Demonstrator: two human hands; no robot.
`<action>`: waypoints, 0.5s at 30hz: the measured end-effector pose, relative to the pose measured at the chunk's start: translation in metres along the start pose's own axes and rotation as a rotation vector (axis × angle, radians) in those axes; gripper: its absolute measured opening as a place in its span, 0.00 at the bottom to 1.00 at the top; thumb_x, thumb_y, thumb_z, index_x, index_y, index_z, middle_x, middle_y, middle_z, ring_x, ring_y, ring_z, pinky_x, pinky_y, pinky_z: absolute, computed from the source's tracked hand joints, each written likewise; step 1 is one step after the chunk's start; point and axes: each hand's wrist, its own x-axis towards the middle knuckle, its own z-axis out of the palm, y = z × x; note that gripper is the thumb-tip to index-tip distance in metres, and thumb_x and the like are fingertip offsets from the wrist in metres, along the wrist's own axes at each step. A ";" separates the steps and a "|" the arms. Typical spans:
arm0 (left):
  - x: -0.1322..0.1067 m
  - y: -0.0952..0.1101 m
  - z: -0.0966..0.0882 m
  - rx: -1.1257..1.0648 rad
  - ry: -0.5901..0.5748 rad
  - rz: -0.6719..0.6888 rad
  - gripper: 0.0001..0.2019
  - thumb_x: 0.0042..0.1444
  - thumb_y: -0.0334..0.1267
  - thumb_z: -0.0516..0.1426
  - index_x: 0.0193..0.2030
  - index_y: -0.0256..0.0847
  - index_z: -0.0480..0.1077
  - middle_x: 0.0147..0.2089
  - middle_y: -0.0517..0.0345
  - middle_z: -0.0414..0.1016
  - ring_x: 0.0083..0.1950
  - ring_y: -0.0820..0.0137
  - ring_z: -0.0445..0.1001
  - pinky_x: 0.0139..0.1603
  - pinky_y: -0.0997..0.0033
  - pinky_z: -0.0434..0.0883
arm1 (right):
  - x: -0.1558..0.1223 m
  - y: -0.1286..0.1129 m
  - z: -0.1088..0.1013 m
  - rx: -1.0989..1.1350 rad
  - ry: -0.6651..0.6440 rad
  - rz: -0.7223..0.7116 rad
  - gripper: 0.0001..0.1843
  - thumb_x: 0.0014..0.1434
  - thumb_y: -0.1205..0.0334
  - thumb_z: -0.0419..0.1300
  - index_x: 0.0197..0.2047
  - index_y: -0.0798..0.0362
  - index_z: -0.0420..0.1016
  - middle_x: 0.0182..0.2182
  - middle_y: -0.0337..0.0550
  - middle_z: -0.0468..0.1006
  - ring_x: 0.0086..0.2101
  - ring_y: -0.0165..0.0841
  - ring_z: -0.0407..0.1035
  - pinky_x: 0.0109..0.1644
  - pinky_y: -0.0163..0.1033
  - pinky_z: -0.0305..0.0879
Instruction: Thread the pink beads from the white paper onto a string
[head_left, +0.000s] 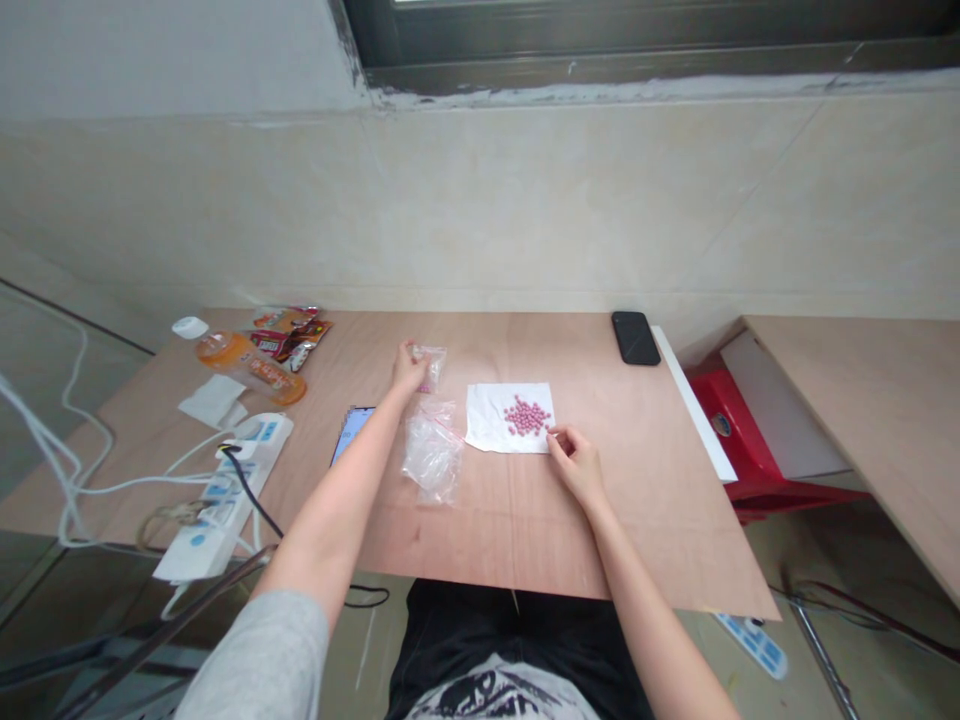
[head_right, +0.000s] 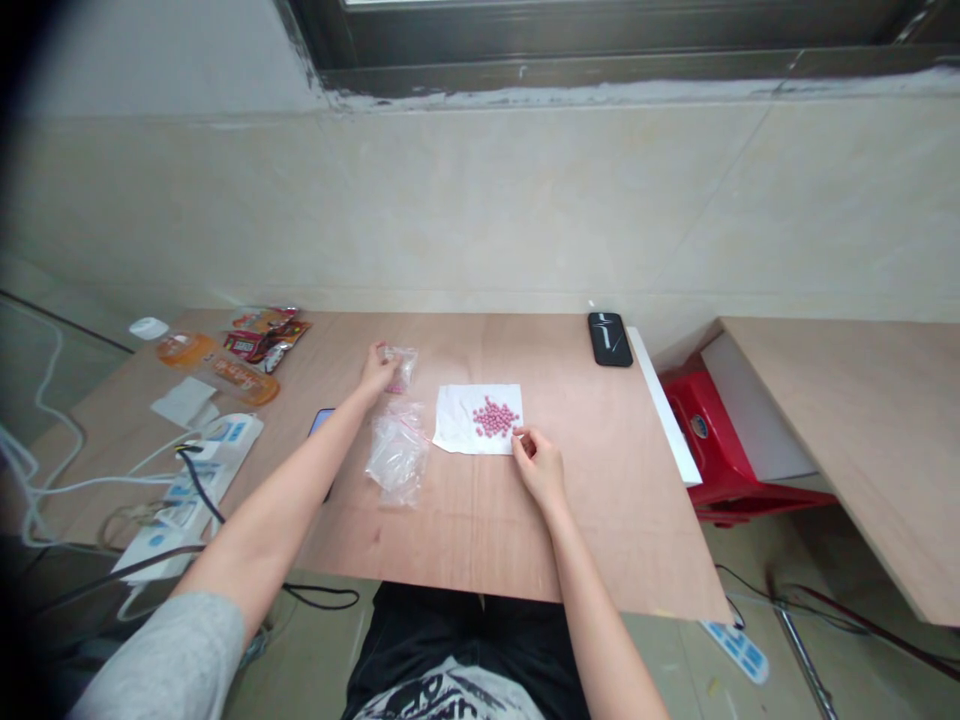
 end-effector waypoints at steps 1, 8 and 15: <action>-0.002 0.002 0.000 0.008 0.004 0.011 0.27 0.50 0.34 0.60 0.56 0.39 0.58 0.44 0.48 0.72 0.43 0.65 0.73 0.39 0.69 0.70 | 0.000 0.000 0.000 -0.003 0.003 -0.002 0.17 0.57 0.50 0.53 0.37 0.54 0.73 0.19 0.36 0.67 0.21 0.30 0.61 0.26 0.33 0.57; -0.064 0.021 -0.009 0.061 0.112 0.250 0.17 0.54 0.44 0.57 0.48 0.40 0.67 0.51 0.48 0.70 0.54 0.63 0.68 0.52 0.63 0.66 | 0.000 0.003 0.001 -0.006 0.009 -0.005 0.17 0.57 0.49 0.53 0.37 0.54 0.73 0.20 0.36 0.68 0.21 0.30 0.61 0.26 0.34 0.57; -0.169 0.029 -0.033 0.445 0.159 0.411 0.17 0.53 0.49 0.57 0.46 0.43 0.69 0.50 0.50 0.70 0.53 0.60 0.67 0.56 0.59 0.62 | 0.000 0.004 0.001 -0.021 0.010 -0.012 0.17 0.57 0.49 0.53 0.36 0.54 0.73 0.19 0.37 0.68 0.21 0.30 0.61 0.26 0.34 0.56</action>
